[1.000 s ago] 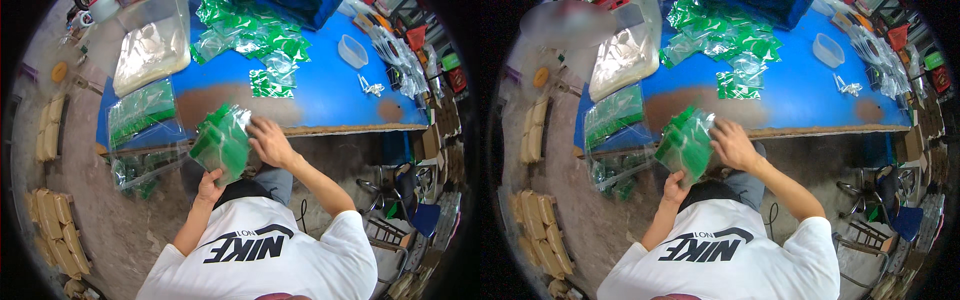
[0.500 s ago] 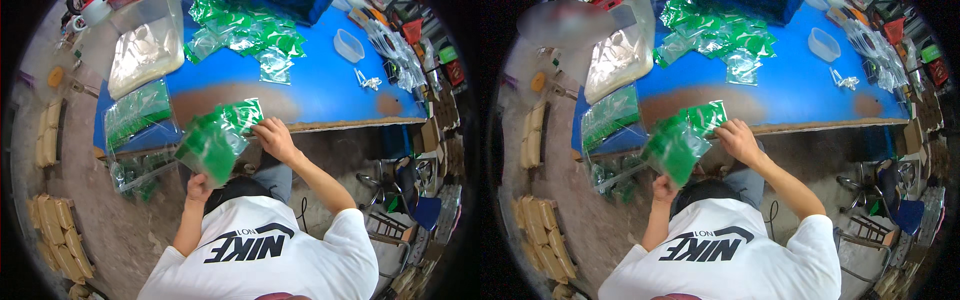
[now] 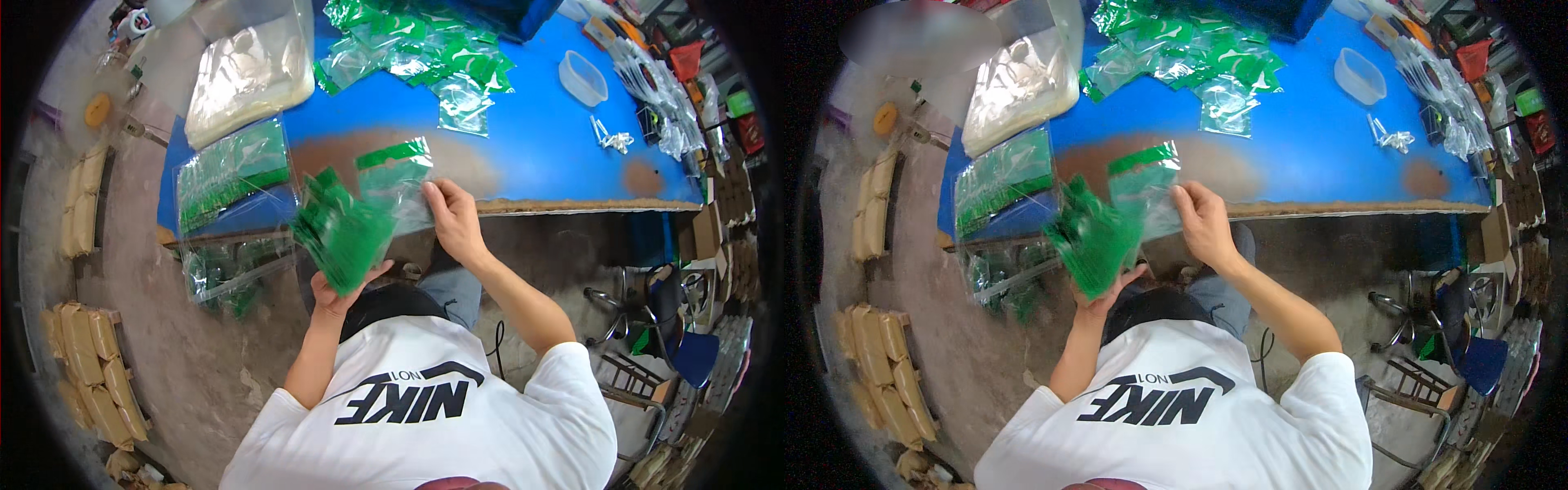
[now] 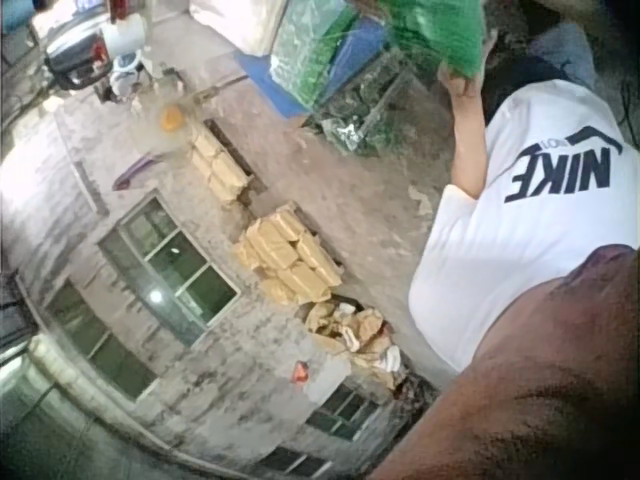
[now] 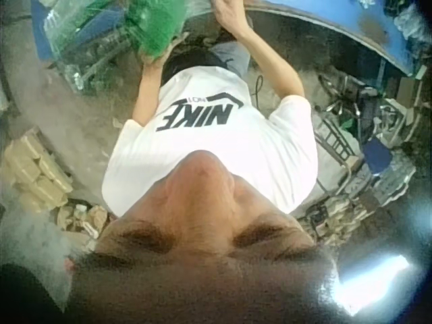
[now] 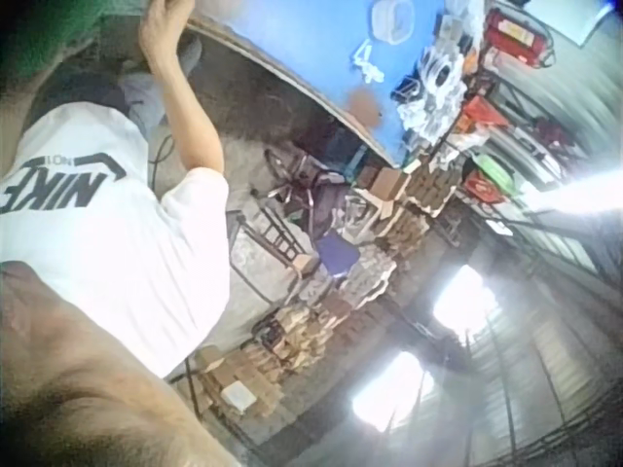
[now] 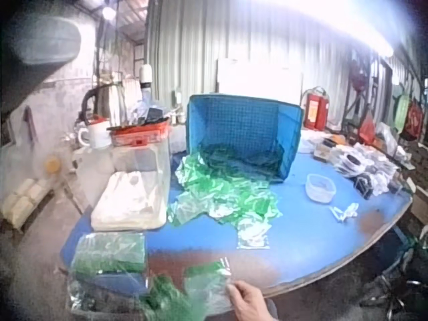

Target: Counting and packing green plastic sheets into clear bags at a manufacturing workstation.

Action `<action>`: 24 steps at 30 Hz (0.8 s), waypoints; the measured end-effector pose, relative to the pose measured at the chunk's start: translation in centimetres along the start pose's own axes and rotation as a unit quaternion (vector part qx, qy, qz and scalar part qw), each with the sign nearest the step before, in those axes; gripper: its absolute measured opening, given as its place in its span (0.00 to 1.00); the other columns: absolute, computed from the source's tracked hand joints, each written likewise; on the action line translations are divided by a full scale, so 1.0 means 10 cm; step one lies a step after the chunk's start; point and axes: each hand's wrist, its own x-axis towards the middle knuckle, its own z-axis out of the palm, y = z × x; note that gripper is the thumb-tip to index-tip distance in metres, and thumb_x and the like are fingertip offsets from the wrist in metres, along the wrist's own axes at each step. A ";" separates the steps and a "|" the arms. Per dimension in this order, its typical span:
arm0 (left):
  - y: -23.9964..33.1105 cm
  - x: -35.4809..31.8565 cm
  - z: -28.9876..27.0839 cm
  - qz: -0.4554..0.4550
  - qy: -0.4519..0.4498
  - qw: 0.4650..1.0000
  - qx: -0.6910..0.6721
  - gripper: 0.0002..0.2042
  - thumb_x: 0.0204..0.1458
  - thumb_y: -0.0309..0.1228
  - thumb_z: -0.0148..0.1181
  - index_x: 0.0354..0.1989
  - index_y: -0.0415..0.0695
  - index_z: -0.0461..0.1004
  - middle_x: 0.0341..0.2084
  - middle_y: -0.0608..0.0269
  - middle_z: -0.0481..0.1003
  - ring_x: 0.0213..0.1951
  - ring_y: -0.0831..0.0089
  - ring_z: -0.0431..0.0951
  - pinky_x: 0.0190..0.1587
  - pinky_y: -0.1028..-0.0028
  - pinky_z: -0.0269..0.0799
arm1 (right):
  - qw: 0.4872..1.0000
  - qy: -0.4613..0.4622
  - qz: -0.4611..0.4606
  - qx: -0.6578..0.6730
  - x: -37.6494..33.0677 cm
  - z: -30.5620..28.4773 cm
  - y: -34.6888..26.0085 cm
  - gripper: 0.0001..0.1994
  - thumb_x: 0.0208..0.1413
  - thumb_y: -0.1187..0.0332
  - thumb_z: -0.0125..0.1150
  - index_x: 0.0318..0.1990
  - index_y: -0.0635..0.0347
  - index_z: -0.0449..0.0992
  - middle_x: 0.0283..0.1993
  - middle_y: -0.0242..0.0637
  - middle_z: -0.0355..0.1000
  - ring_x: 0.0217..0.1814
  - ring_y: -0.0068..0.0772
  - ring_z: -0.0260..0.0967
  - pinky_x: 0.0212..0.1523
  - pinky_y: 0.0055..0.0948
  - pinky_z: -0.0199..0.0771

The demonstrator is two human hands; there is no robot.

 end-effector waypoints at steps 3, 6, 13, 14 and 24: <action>-0.09 0.11 0.10 -0.001 0.035 0.999 0.031 0.39 0.44 0.32 0.68 0.67 0.42 0.59 0.63 0.53 0.66 0.68 0.53 0.59 0.69 0.36 0.47 | 0.989 -0.134 0.051 -0.042 0.06 0.02 -0.09 0.17 0.68 0.59 0.51 0.39 0.67 0.76 0.27 0.22 0.64 0.30 0.16 0.56 0.29 0.24 0.59; -0.09 0.10 -0.08 0.007 0.063 0.997 0.049 0.35 0.47 0.33 0.67 0.66 0.43 0.62 0.66 0.52 0.63 0.69 0.51 0.58 0.69 0.33 0.41 | 0.954 -0.007 -0.096 -0.285 0.62 -0.27 0.12 0.22 0.65 0.55 0.54 0.50 0.70 0.74 0.42 0.47 0.74 0.44 0.42 0.70 0.47 0.39 0.70; -0.10 -0.10 0.07 0.008 0.063 0.996 0.070 0.36 0.46 0.33 0.68 0.66 0.41 0.61 0.64 0.51 0.65 0.68 0.51 0.60 0.70 0.36 0.45 | 0.855 -0.155 -0.264 -0.418 0.36 -0.48 0.36 0.23 0.61 0.58 0.56 0.55 0.68 0.70 0.61 0.56 0.65 0.65 0.59 0.60 0.65 0.49 0.61; -0.08 -0.12 0.00 0.003 0.094 0.992 0.085 0.36 0.45 0.33 0.68 0.66 0.41 0.61 0.63 0.50 0.65 0.67 0.50 0.62 0.70 0.38 0.47 | 0.863 -0.206 -0.274 -0.372 0.25 -0.38 0.29 0.20 0.61 0.60 0.56 0.55 0.66 0.71 0.58 0.54 0.66 0.63 0.57 0.63 0.63 0.46 0.64; -0.08 -0.12 -0.06 0.021 0.179 0.976 0.118 0.31 0.43 0.22 0.65 0.61 0.41 0.66 0.55 0.56 0.72 0.58 0.57 0.72 0.63 0.55 0.67 | 0.981 -0.182 0.018 -0.071 0.07 0.15 -0.04 0.49 0.58 0.45 0.60 0.72 0.71 0.41 0.71 0.66 0.49 0.74 0.59 0.50 0.73 0.44 0.50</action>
